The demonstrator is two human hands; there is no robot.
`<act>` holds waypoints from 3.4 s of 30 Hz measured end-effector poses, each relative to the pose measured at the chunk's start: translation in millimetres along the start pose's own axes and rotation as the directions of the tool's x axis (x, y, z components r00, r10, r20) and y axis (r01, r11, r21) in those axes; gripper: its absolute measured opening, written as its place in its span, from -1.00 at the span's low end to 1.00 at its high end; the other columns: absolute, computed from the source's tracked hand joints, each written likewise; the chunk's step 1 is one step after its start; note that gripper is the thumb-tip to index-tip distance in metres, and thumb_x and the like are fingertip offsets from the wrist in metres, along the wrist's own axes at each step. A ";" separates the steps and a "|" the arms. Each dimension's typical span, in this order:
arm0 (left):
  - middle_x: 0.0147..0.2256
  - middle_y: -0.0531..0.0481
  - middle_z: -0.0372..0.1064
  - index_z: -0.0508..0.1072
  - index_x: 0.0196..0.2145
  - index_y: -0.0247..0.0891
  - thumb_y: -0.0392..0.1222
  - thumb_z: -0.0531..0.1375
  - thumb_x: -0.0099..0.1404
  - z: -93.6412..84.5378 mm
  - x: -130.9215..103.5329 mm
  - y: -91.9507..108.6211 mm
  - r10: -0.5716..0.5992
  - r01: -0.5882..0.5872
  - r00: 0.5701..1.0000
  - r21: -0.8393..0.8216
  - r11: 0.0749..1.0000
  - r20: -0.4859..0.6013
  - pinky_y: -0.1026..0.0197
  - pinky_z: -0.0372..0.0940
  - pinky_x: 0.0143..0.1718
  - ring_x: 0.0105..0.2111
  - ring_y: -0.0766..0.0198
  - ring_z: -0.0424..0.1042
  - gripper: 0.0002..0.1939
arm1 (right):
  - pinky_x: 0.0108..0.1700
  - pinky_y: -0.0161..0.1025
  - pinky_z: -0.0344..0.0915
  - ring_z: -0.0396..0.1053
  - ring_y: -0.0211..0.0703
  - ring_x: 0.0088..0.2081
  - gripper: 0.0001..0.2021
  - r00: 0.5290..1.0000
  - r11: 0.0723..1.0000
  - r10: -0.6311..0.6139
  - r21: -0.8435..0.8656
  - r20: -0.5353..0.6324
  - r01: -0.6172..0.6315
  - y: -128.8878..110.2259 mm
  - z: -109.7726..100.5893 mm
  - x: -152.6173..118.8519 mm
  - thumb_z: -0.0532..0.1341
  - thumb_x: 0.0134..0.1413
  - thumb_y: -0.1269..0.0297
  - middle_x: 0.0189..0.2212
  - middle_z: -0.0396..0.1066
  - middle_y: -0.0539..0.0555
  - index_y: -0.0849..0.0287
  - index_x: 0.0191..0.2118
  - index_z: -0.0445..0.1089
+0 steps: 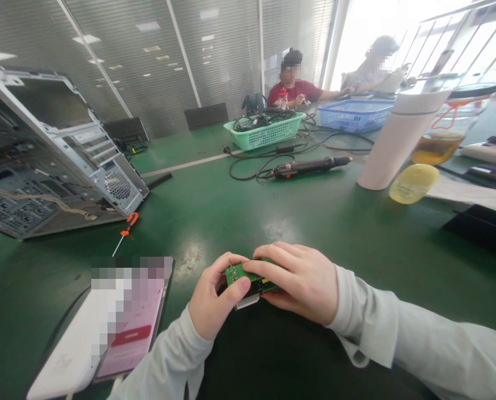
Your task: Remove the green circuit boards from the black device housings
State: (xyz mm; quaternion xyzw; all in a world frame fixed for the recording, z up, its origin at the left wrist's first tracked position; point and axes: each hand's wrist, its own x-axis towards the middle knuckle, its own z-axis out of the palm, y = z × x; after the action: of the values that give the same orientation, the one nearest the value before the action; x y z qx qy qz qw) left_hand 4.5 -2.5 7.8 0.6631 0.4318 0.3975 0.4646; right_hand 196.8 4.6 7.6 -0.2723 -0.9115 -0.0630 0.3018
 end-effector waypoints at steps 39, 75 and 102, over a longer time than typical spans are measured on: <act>-0.54 0.06 0.26 0.34 -0.52 -0.25 0.02 0.11 0.22 -2.0 -2.0 -4.0 0.001 -0.002 1.000 -0.062 0.998 -0.008 0.25 0.16 -0.41 -0.48 0.26 0.24 -0.70 | -0.28 -0.30 0.29 0.35 -0.23 -0.35 -0.60 0.782 0.283 0.522 0.796 0.341 -0.536 -5.5 8.4 -1.4 0.31 -0.06 -0.02 -0.38 0.40 0.08 0.29 -0.33 0.41; -0.58 0.10 0.20 0.28 -0.57 -0.24 -0.10 0.13 0.13 0.9 0.2 3.7 0.018 -0.012 0.997 0.080 0.997 -0.078 0.28 0.14 -0.47 -0.53 0.32 0.21 -0.79 | -0.51 -0.46 0.24 0.24 -0.39 -0.52 -0.38 0.698 -0.177 0.372 0.785 0.612 -0.594 -0.7 12.1 2.8 0.37 -0.21 -0.07 -0.41 0.38 0.11 0.37 -0.12 0.39; -0.30 -0.18 0.48 0.46 -0.20 -0.44 -0.13 0.14 0.04 2.8 1.5 -6.4 -0.061 0.070 0.996 0.158 0.985 -0.063 0.11 0.36 -0.28 -0.35 0.11 0.45 -0.60 | -0.24 -0.26 0.33 0.32 -0.18 -0.20 -0.58 0.929 0.924 0.368 0.102 0.021 -0.369 1.8 0.7 -4.6 0.36 -0.09 0.31 -0.20 0.30 0.04 0.14 -0.06 0.33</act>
State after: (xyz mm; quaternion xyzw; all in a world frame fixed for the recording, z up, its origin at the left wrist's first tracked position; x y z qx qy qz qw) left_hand 6.3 -0.6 1.2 0.6721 0.4970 0.3649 0.4101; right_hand 200.5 4.2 4.3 -0.4227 -0.8463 0.0424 0.3215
